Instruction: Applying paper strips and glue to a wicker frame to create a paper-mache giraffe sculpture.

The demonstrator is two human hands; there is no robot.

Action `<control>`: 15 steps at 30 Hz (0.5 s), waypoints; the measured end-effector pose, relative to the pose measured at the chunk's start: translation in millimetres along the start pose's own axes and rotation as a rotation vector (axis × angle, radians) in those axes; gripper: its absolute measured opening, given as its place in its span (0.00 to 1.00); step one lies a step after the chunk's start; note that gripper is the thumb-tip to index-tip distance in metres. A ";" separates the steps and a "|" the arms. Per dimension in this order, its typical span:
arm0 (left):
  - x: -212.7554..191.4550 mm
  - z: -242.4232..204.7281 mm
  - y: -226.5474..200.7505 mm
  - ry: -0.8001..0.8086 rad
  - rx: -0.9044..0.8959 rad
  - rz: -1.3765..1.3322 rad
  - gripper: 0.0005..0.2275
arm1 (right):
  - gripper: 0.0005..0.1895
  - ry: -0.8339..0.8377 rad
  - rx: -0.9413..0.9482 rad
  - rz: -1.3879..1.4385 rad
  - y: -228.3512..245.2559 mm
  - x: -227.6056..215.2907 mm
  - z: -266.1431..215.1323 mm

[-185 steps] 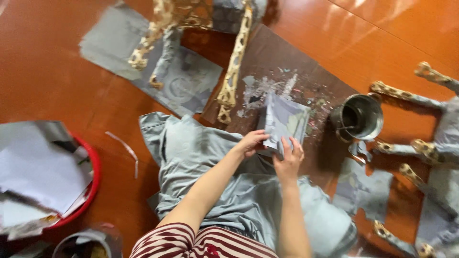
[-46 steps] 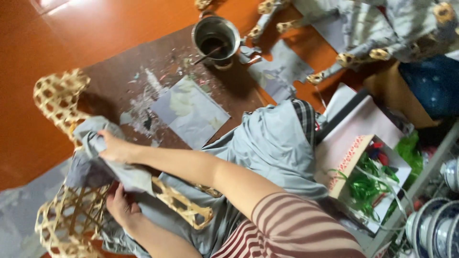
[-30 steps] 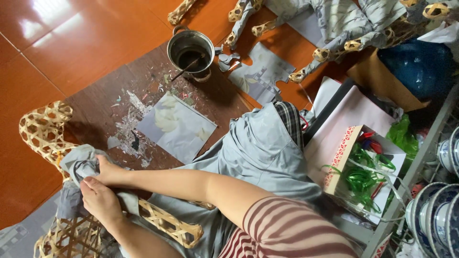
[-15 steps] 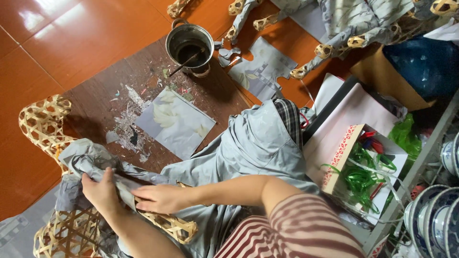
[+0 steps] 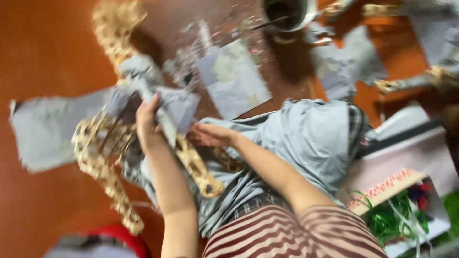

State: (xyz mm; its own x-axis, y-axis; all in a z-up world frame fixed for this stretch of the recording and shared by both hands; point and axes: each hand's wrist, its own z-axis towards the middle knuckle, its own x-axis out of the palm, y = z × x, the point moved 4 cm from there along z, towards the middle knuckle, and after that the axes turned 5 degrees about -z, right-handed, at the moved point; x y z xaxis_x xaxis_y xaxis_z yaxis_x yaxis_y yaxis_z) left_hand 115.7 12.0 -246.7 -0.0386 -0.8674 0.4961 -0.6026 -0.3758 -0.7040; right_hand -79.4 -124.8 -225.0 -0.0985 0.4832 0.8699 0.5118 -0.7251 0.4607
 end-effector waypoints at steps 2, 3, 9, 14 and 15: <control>18.0 -18.5 -2.2 0.010 -0.023 -0.097 0.11 | 0.35 0.059 -0.001 0.037 -0.4 19.1 5.0; 34.2 -22.2 -3.3 0.077 -0.064 -0.182 0.12 | 0.35 0.085 -0.050 0.064 5.2 27.2 7.1; 43.9 -19.0 9.2 0.139 -0.101 -0.334 0.15 | 0.36 -0.076 -0.152 0.203 -25.7 -9.3 41.6; 43.8 -16.9 21.7 0.136 -0.087 -0.398 0.16 | 0.30 -0.359 -0.353 0.236 30.1 7.7 56.6; 40.4 -13.8 27.9 0.134 -0.093 -0.405 0.15 | 0.28 -0.381 -0.415 0.232 43.5 15.0 56.4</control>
State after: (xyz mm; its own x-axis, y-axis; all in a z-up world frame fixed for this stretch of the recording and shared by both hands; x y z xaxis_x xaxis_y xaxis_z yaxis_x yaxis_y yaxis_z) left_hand 86.3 -29.0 -239.2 0.1167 -0.6039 0.7885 -0.6592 -0.6409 -0.3933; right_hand -10.4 -121.5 -201.8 0.3276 0.3762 0.8667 0.1005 -0.9260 0.3640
